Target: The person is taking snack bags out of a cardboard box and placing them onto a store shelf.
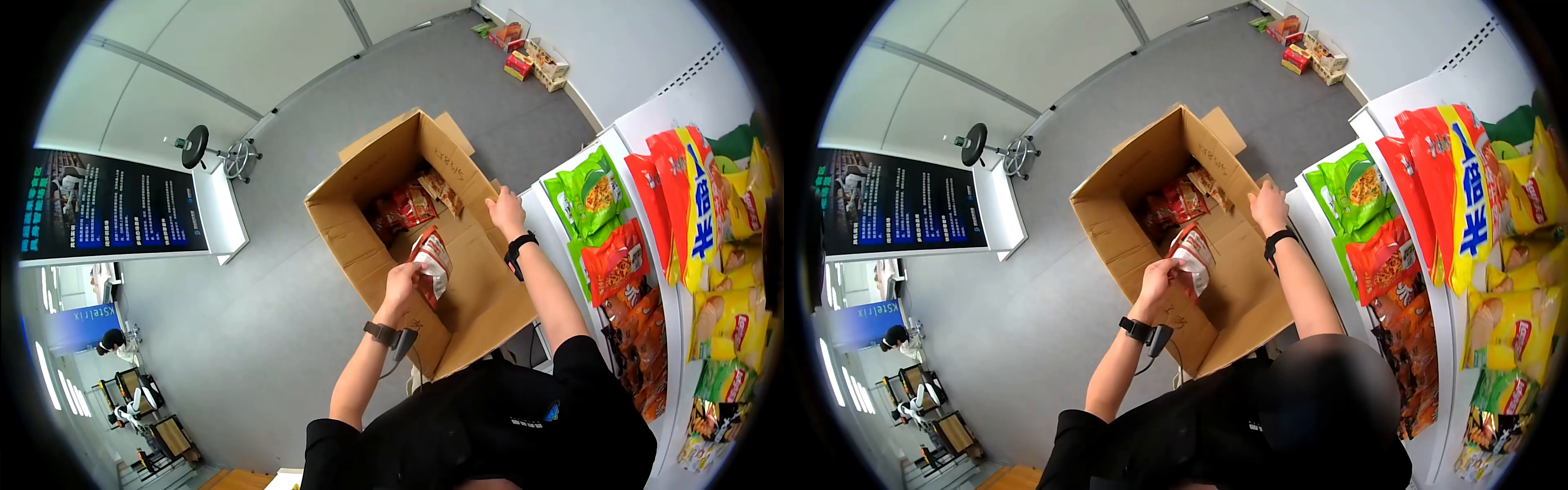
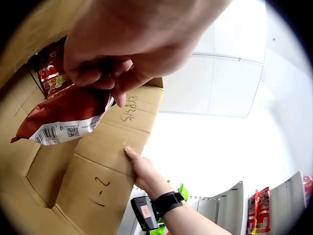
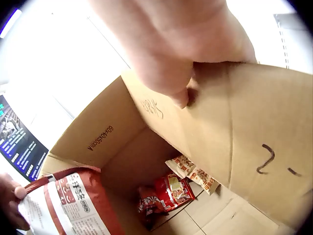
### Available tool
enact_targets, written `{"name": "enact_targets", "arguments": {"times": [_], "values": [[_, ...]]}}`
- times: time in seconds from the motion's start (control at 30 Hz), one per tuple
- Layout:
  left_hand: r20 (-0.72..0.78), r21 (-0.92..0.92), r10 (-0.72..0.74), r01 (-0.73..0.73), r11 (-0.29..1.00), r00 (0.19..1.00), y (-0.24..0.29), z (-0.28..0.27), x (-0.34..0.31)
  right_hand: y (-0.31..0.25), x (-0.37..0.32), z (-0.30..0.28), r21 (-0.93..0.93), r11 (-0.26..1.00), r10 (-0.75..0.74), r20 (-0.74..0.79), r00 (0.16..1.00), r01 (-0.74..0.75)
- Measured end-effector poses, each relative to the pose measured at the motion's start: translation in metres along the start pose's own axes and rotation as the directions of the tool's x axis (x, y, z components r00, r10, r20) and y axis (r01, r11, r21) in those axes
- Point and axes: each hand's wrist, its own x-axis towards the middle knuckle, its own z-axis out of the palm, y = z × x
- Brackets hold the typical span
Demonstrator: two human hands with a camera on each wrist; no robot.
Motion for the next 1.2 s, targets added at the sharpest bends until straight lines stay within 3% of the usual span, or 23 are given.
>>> {"name": "enact_targets", "arguments": {"times": [0.07, 0.3, 0.4, 0.43, 0.57, 0.67, 0.77, 0.9, 1.0, 1.1, 1.2], "values": [[0.016, 0.008, 0.031, -0.031, 0.999, 0.999, 0.009, -0.002, -0.009, 0.0, -0.007, 0.001, 0.008, 0.998, 0.065, 0.056, 0.996, -0.066], [0.059, -0.075, 0.109, -0.105, 0.992, 0.992, 0.027, -0.006, -0.033, -0.009, -0.067, -0.017, 0.061, 0.994, 0.083, 0.114, 0.99, -0.091], [0.088, -0.074, 0.156, -0.15, 0.986, 0.984, 0.032, -0.005, -0.039, -0.023, -0.106, -0.017, 0.131, 0.983, -0.144, 0.086, 0.986, 0.132], [0.112, -0.079, 0.163, -0.154, 0.985, 0.98, 0.039, -0.005, -0.047, -0.028, -0.119, -0.017, 0.244, 0.955, -0.208, 0.144, 0.967, 0.169], [0.14, -0.128, 0.187, -0.17, 0.977, 0.972, 0.045, 0.0, -0.054, -0.05, -0.17, -0.011, 0.564, 0.81, -0.33, 0.218, 0.918, 0.158], [0.212, -0.24, 0.207, -0.154, 0.958, 0.955, 0.055, 0.005, -0.066, -0.062, -0.195, -0.012, 0.508, 0.831, -0.3, 0.066, 0.952, 0.226], [0.297, -0.361, 0.135, -0.02, 0.932, 0.945, 0.065, 0.01, -0.081, -0.069, -0.21, -0.013, 0.447, 0.835, -0.316, -0.088, 0.945, 0.321], [0.349, -0.431, 0.133, 0.033, 0.902, 0.927, 0.078, 0.02, -0.109, -0.077, -0.23, -0.016, 0.443, 0.799, -0.326, -0.25, 0.912, 0.407], [0.455, -0.418, 0.109, 0.105, 0.902, 0.884, 0.077, 0.022, -0.119, -0.081, -0.234, -0.017, 0.432, 0.831, -0.219, -0.324, 0.92, 0.35], [0.493, -0.374, 0.114, 0.092, 0.923, 0.863, 0.072, 0.022, -0.123, -0.077, -0.241, -0.024, 0.44, 0.853, -0.185, -0.247, 0.951, 0.28], [0.532, -0.138, 0.123, -0.057, 0.989, 0.838, 0.078, 0.018, -0.145, -0.07, -0.248, -0.022, 0.368, 0.882, -0.183, -0.311, 0.932, 0.296]]}}
